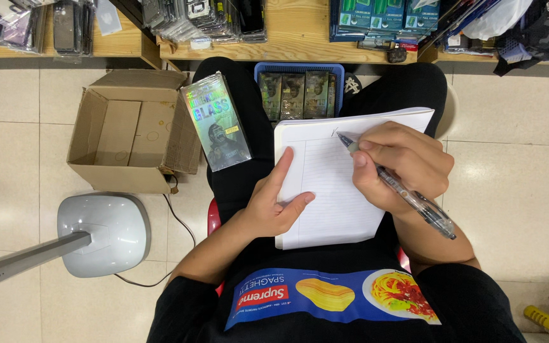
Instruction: The person cleans and organizes phone screen protectors and boxes. They wipe the boxes with a cloth, write on a notepad, and sort the items into a basket and a cardboard box.
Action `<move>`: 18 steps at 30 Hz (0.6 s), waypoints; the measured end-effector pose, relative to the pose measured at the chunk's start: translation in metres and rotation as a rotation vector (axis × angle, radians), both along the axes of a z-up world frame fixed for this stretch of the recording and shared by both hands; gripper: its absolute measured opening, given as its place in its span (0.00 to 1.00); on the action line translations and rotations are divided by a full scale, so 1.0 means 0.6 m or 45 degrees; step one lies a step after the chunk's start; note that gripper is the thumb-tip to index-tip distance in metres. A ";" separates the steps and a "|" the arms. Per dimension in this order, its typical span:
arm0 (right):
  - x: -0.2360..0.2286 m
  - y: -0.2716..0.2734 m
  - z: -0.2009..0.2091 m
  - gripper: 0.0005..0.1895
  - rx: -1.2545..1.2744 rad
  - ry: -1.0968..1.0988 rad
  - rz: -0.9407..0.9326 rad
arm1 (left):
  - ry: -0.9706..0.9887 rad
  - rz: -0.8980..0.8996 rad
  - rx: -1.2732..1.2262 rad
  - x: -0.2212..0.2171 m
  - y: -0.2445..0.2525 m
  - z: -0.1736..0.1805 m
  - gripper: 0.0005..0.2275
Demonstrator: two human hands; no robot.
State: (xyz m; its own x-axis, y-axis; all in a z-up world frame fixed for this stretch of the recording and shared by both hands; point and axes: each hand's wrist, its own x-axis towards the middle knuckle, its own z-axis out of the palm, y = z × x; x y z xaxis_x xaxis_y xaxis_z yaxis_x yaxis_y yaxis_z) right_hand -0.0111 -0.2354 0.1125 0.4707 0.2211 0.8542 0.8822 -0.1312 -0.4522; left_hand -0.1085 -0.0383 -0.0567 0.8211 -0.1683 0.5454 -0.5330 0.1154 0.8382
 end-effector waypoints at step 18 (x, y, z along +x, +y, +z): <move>0.001 0.003 -0.002 0.10 -0.003 -0.040 -0.024 | 0.010 0.008 0.025 0.002 0.005 0.012 0.39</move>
State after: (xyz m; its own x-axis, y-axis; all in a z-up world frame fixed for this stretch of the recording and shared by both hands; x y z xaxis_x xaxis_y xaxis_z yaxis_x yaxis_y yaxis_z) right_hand -0.0106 -0.2335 0.1111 0.4473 0.2147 0.8682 0.8935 -0.1488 -0.4236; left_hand -0.1075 -0.0353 -0.0498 0.8266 -0.1734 0.5354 -0.5269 0.0958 0.8445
